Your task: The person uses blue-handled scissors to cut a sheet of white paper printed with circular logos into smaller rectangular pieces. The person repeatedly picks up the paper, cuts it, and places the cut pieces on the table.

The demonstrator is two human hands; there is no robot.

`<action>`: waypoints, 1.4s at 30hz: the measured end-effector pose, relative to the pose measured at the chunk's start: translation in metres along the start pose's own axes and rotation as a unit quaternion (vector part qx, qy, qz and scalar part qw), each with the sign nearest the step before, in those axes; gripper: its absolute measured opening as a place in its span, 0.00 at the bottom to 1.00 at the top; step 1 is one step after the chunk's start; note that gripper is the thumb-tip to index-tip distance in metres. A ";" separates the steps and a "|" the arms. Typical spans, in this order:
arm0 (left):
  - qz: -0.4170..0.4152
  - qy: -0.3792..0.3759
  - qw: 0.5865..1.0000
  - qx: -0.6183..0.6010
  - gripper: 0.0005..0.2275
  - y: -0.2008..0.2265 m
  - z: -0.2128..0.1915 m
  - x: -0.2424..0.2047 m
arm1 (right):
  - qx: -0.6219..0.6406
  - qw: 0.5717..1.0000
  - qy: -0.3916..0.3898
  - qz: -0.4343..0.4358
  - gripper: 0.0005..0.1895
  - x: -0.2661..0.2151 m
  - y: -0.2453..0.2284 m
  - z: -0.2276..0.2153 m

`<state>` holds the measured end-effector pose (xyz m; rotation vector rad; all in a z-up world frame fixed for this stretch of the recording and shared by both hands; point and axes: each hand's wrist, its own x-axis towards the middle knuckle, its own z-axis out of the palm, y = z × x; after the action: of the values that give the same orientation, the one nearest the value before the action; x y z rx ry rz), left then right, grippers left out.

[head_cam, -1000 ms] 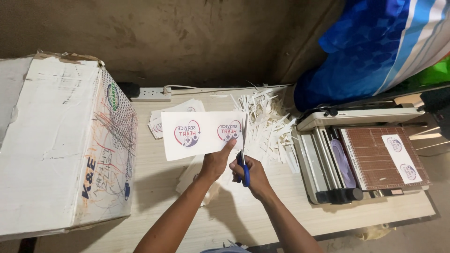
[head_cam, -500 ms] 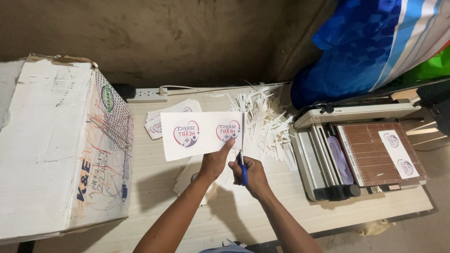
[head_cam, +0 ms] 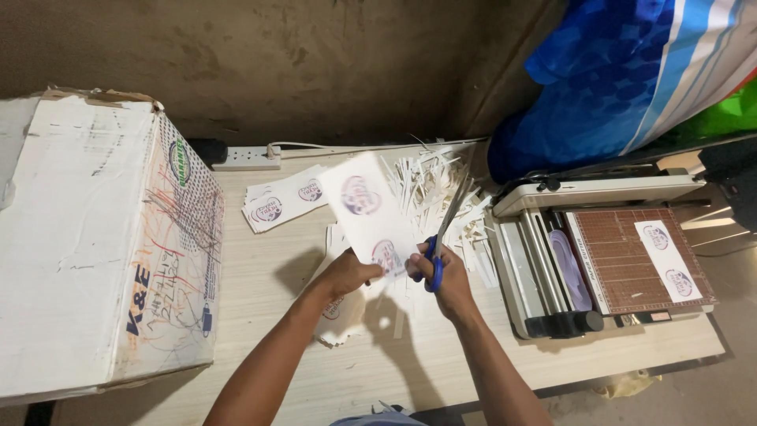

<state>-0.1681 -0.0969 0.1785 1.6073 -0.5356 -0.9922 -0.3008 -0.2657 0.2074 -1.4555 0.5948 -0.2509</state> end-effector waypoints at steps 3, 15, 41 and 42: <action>-0.028 -0.018 0.997 0.065 0.22 0.002 -0.006 -0.004 | -0.071 0.997 -0.005 0.007 0.13 0.006 0.010 -0.008; 0.012 0.187 0.978 -0.094 0.17 0.014 0.017 -0.017 | -0.016 0.998 -0.041 0.046 0.10 0.002 0.014 0.012; 0.127 0.244 0.953 -0.130 0.16 0.045 -0.002 -0.011 | -0.091 0.983 -0.132 0.092 0.11 -0.029 0.015 0.039; 0.131 0.241 0.952 -0.133 0.16 0.044 -0.003 -0.010 | -0.083 0.984 -0.131 0.088 0.11 -0.027 0.016 0.038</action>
<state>-0.1646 -0.0999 0.2240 1.4225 -0.2538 -0.4266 -0.3067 -0.2171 0.1982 -1.5549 0.5335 0.1322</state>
